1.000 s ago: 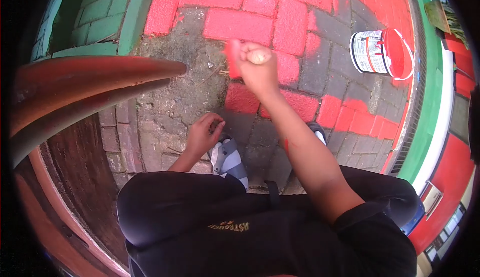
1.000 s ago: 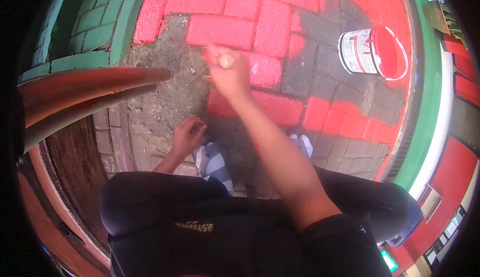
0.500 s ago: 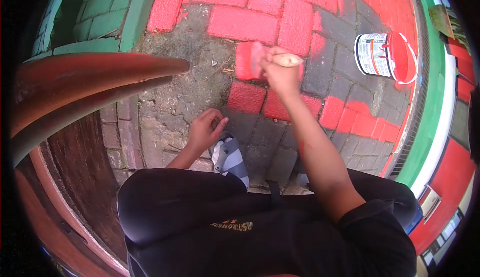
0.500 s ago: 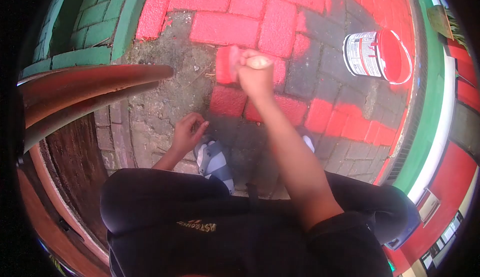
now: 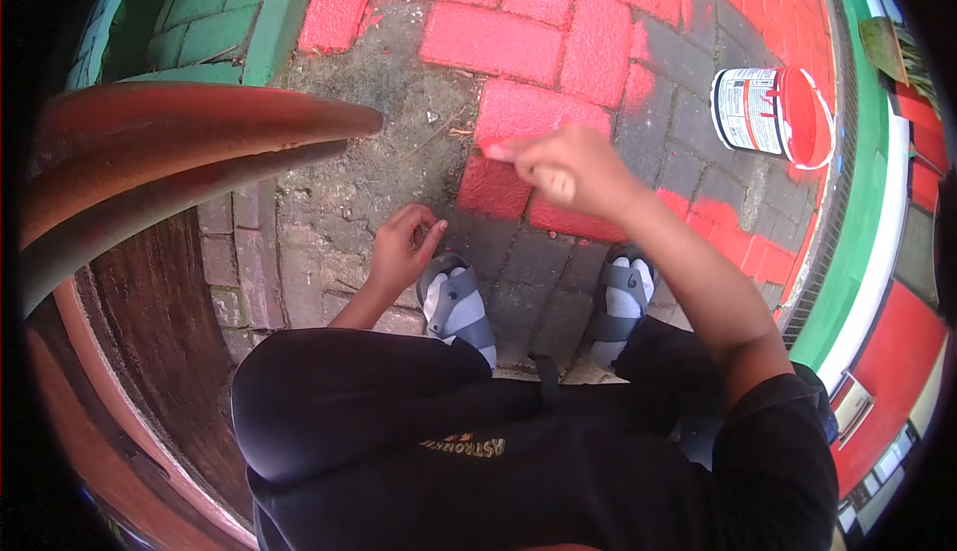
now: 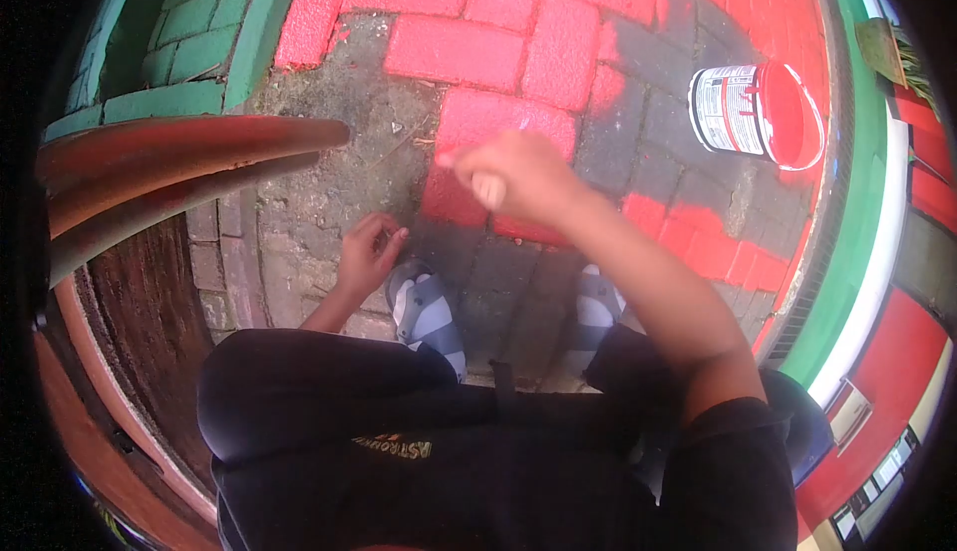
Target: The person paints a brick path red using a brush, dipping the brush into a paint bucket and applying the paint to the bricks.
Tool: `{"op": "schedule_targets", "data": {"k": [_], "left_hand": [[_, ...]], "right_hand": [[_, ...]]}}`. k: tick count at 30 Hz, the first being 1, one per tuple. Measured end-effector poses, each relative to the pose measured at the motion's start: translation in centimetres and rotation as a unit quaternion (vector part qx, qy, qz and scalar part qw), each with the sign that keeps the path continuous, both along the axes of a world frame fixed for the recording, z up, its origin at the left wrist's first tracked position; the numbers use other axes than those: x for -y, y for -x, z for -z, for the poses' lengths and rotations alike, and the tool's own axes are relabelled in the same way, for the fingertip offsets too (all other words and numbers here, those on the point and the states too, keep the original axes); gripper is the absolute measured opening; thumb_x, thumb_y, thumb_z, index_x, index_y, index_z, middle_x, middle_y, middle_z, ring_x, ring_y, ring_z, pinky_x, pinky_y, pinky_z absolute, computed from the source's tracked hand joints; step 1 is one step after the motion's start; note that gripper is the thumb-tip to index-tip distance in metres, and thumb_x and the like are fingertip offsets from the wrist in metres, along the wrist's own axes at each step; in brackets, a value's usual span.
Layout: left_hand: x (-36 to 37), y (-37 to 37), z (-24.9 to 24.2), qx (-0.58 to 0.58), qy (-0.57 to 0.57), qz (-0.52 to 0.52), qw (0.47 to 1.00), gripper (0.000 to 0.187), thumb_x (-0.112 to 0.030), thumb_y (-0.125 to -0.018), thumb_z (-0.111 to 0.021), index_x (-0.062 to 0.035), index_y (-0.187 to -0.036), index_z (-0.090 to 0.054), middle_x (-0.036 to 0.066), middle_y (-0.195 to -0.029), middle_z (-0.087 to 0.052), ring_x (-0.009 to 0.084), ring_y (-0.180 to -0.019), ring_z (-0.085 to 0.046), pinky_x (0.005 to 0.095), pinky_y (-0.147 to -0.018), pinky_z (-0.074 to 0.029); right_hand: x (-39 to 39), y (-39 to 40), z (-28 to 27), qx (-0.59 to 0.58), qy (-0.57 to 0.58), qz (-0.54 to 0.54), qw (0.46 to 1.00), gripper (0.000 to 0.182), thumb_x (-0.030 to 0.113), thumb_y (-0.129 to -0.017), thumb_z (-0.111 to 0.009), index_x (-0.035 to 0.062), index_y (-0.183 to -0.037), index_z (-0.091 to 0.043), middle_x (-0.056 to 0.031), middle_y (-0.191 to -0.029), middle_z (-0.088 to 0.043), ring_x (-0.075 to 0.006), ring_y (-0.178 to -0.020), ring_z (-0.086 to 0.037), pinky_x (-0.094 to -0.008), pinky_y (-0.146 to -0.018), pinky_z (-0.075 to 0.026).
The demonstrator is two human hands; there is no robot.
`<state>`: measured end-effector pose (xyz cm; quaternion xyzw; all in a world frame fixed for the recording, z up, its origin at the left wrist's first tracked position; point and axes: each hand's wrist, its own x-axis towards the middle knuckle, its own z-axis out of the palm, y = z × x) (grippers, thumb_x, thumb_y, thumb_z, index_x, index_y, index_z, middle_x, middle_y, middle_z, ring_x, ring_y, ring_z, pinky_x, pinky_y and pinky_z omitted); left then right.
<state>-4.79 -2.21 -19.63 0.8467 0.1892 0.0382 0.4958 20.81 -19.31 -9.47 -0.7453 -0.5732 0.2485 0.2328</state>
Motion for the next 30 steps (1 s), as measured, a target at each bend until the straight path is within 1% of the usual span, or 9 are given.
{"op": "schedule_targets", "data": {"k": [2, 7, 10, 13, 18, 21, 23, 28, 30], "left_hand": [[0.2, 0.1, -0.3, -0.024, 0.012, 0.003, 1.000, 0.017, -0.014, -0.091, -0.074, -0.0012, -0.087, -0.064, 0.009, -0.085, -0.064, 0.0184, -0.061, -0.057, 0.0310, -0.058, -0.046], [0.9, 0.1, -0.1, -0.007, -0.016, 0.031, 0.999, 0.019, -0.015, -0.092, -0.074, -0.0006, -0.086, -0.063, 0.010, -0.085, -0.064, 0.0187, -0.058, -0.059, 0.0311, -0.056, -0.047], [0.9, 0.1, -0.2, -0.050, 0.032, 0.005, 0.998, 0.015, -0.012, -0.091, -0.074, -0.0009, -0.089, -0.066, 0.010, -0.088, -0.065, 0.0195, -0.066, -0.060, 0.0317, -0.060, -0.047], [0.8, 0.0, 0.2, -0.021, 0.021, -0.005, 1.000, 0.014, -0.012, -0.091, -0.074, -0.0006, -0.090, -0.066, 0.011, -0.089, -0.066, 0.0197, -0.067, -0.061, 0.0316, -0.060, -0.047], [0.3, 0.4, 0.3, -0.016, 0.007, 0.030, 0.999, 0.017, -0.013, -0.088, -0.077, -0.0007, -0.089, -0.065, 0.011, -0.093, -0.066, 0.0196, -0.065, -0.061, 0.0308, -0.060, -0.048], [0.4, 0.4, 0.1, -0.012, 0.004, 0.049, 0.999, 0.018, -0.013, -0.086, -0.078, -0.0008, -0.090, -0.064, 0.011, -0.095, -0.065, 0.0183, -0.065, -0.061, 0.0300, -0.061, -0.048], [0.4, 0.2, -0.3, -0.019, 0.017, 0.046, 0.999, 0.018, -0.012, -0.086, -0.077, -0.0008, -0.090, -0.064, 0.011, -0.095, -0.065, 0.0177, -0.065, -0.061, 0.0298, -0.061, -0.048], [0.4, 0.4, -0.1, -0.031, 0.036, 0.033, 0.998, 0.018, -0.012, -0.087, -0.077, -0.0006, -0.090, -0.064, 0.011, -0.095, -0.064, 0.0168, -0.066, -0.061, 0.0296, -0.061, -0.048], [0.3, 0.4, 0.1, -0.027, 0.015, 0.046, 0.998, 0.017, -0.011, -0.087, -0.077, -0.0001, -0.090, -0.064, 0.010, -0.094, -0.064, 0.0165, -0.064, -0.060, 0.0289, -0.060, -0.047]], "right_hand": [[-1.1, -3.1, 0.7, -0.168, 0.067, 0.105, 0.978, 0.013, 0.009, -0.079, -0.068, 0.0095, -0.071, -0.059, -0.0064, -0.082, -0.074, -0.0258, -0.082, -0.074, -0.0347, -0.066, -0.054], [-3.6, -7.5, 2.7, 0.063, -0.086, 0.186, 0.977, 0.025, 0.025, -0.092, -0.066, 0.0111, -0.072, -0.066, -0.0113, -0.077, -0.071, -0.0319, -0.076, -0.072, -0.0452, -0.069, -0.056], [-1.3, -2.0, 3.0, 0.042, 0.064, 0.145, 0.986, 0.016, 0.021, -0.090, -0.066, 0.0128, -0.077, -0.067, -0.0087, -0.083, -0.074, -0.0315, -0.081, -0.073, -0.0445, -0.071, -0.057], [1.6, 3.0, 3.9, 0.124, -0.104, 0.076, 0.984, 0.007, 0.016, -0.083, -0.069, 0.0144, -0.077, -0.066, -0.0074, -0.085, -0.075, -0.0320, -0.079, -0.073, -0.0469, -0.070, -0.056], [0.8, -0.3, 1.4, -0.126, 0.030, 0.090, 0.987, 0.006, 0.010, -0.077, -0.069, 0.0102, -0.075, -0.063, -0.0111, -0.087, -0.075, -0.0297, -0.076, -0.073, -0.0387, -0.065, -0.055], [-1.5, -4.2, 2.4, -0.121, 0.000, 0.168, 0.978, 0.010, 0.007, -0.076, -0.068, 0.0084, -0.069, -0.061, -0.0123, -0.091, -0.076, -0.0302, -0.076, -0.073, -0.0371, -0.064, -0.054], [-2.0, -5.7, 2.0, 0.116, -0.109, 0.170, 0.973, 0.010, 0.006, -0.079, -0.066, 0.0076, -0.070, -0.062, -0.0121, -0.092, -0.076, -0.0294, -0.075, -0.073, -0.0372, -0.064, -0.053], [1.6, 0.4, 4.4, 0.100, -0.038, 0.042, 0.993, 0.009, 0.024, -0.086, -0.067, 0.0180, -0.079, -0.070, 0.0002, -0.112, -0.075, -0.0260, -0.084, -0.074, -0.0447, -0.070, -0.058], [2.0, 2.7, 2.7, 0.029, -0.011, 0.035, 0.999, 0.008, 0.020, -0.083, -0.067, 0.0147, -0.078, -0.070, -0.0060, -0.102, -0.076, -0.0280, -0.082, -0.073, -0.0447, -0.071, -0.058]]}}
